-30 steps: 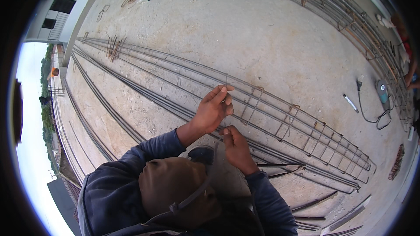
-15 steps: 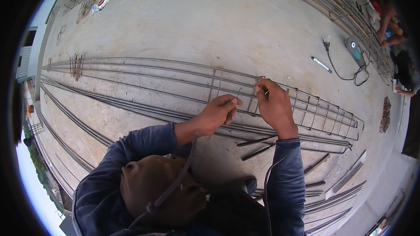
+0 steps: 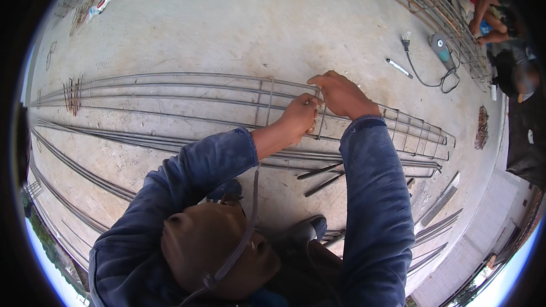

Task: The person assembles a rebar cage by tying intersecting steel bars with wire. They wrap wire around each intersection and twist it tight using pliers, moving along the grid to secure multiple joints.

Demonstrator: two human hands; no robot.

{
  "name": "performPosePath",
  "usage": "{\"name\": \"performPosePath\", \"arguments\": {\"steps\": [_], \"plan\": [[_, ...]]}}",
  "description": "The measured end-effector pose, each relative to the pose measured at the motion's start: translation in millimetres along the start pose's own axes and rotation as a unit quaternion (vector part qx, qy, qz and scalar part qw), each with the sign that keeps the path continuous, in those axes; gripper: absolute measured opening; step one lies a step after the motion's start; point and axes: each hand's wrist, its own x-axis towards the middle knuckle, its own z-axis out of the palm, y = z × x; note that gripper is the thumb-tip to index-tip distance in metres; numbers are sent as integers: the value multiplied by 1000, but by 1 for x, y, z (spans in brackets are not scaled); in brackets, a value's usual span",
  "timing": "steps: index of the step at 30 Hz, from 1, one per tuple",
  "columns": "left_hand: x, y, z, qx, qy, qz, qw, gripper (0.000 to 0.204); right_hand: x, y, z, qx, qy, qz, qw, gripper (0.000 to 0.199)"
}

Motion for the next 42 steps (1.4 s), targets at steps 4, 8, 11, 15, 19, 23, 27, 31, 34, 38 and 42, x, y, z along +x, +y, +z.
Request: {"name": "performPosePath", "arguments": {"steps": [4, 8, 11, 15, 19, 23, 27, 31, 34, 38, 42], "plan": [[25, -7, -1, -9, -16, 8, 1000, 27, 22, 2, -12, -42, -90, 67, 993, 28], [37, -10, -2, -30, -16, 3, 999, 30, 44, -17, -30, -106, -153, 98, 978, 25], [17, 1, 5, -73, -31, -24, 997, 33, 47, -14, -44, -171, -170, 82, 967, 24], [7, -2, 1, -81, -20, -22, 996, 33, 52, -4, -57, -173, -170, 66, 968, 25], [20, -2, -1, 8, -37, 13, 999, 34, 57, -9, -64, -178, -211, 88, 957, 30], [26, -10, 0, 59, -19, 43, 997, 36, 60, 1, -71, -178, -250, 33, 951, 33], [8, 2, -7, 113, -63, -3, 992, 39, 45, 18, -64, -204, -215, 0, 955, 34], [-11, 34, -3, 308, -42, -39, 950, 49, 39, 32, -59, -161, -193, -34, 967, 39], [-7, 54, 14, 378, -8, -74, 923, 60, 48, 55, -48, -109, -173, -9, 979, 34], [2, 55, 22, 448, 25, -86, 890, 70, 41, 51, -59, 30, -200, 39, 979, 33], [9, 48, 34, 440, 99, -49, 891, 69, 34, 46, -69, 15, -181, 23, 983, 31]]}}
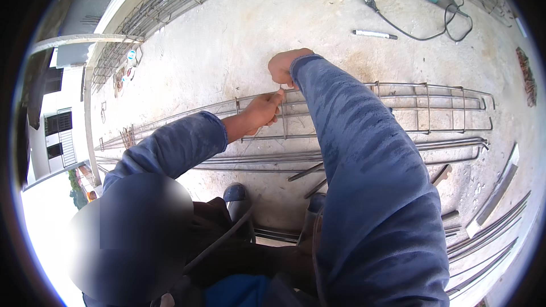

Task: The person assembles a rebar cage by tying intersecting steel bars with wire. They wrap wire around each intersection and twist it tight using pliers, moving along the grid to secure multiple joints.

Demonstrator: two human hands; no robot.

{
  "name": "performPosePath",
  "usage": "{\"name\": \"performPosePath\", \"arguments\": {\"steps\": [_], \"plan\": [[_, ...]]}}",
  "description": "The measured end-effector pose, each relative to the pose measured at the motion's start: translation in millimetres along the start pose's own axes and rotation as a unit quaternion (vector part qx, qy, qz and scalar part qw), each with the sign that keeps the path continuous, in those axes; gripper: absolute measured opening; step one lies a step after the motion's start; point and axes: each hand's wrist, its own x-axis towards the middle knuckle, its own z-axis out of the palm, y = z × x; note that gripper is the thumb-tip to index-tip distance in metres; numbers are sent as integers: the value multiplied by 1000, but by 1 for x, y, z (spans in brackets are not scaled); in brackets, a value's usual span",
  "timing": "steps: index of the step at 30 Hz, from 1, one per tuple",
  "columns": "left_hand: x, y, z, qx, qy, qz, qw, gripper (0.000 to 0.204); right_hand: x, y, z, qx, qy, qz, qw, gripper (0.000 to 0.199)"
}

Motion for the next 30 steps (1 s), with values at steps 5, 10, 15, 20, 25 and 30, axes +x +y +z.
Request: {"name": "performPosePath", "arguments": {"steps": [5, 10, 15, 20, 25, 30], "plan": [[6, -21, 29, -87, 104, 57, 989, 64, -11, -2, 5, 9, 21, -17, 1000, 31], [3, 1, 42, -160, 134, 15, 978, 54, -11, -8, 0, -134, 24, -15, 991, 27], [-4, 3, 32, -173, 140, 14, 975, 39, -19, -31, 0, -103, 37, -19, 994, 27], [-7, 0, 30, -138, 172, 67, 973, 35, -27, -31, 18, -95, 30, -40, 994, 25], [-2, 14, 13, -113, 98, 34, 988, 35, -24, 15, 52, 63, 62, -88, 992, 25], [-1, 10, 12, -123, 95, 19, 988, 34, -26, 16, 62, 78, 149, -60, 984, 31]]}}
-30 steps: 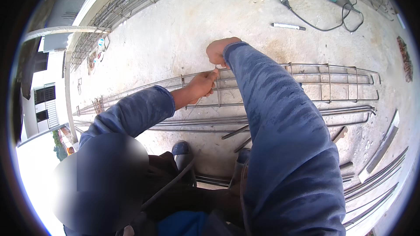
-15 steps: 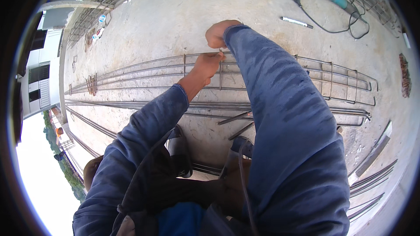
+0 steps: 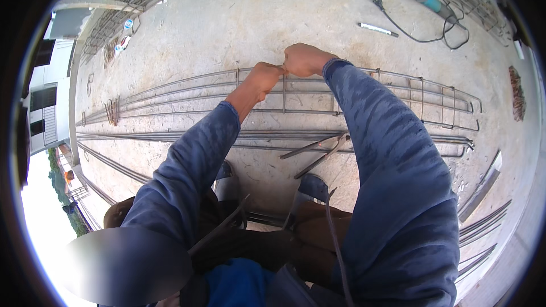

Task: The person assembles a rebar cage by tying intersecting steel bars with wire. They wrap wire around each intersection and twist it tight using pliers, moving along the grid to secure multiple joints.

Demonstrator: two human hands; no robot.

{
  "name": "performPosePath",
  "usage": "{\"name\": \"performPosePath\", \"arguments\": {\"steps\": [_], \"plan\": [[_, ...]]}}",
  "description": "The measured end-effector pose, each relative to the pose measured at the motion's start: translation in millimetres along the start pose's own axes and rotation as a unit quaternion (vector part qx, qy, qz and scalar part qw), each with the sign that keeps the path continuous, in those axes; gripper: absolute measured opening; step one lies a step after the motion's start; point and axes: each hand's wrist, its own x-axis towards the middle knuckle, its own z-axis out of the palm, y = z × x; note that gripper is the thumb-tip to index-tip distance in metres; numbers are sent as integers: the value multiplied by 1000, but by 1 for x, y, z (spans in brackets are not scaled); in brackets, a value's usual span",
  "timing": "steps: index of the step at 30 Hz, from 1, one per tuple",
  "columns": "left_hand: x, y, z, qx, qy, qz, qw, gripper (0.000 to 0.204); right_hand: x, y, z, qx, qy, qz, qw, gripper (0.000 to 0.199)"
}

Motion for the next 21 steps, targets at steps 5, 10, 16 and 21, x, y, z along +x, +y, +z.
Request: {"name": "performPosePath", "arguments": {"steps": [5, 10, 16, 21], "plan": [[10, -12, -10, -47, -17, -1, 999, 36, 2, -5, 10, 12, 6, 2, 1000, 24], [7, -11, -6, -51, -11, -11, 999, 32, -3, -2, 9, 78, 4, 24, 997, 22], [3, -23, 2, -72, 17, 34, 997, 48, -10, -12, 14, 190, 16, 74, 979, 28], [-10, -13, 4, -68, 2, 48, 997, 47, -13, 12, 33, 59, 88, 20, 994, 27]]}}
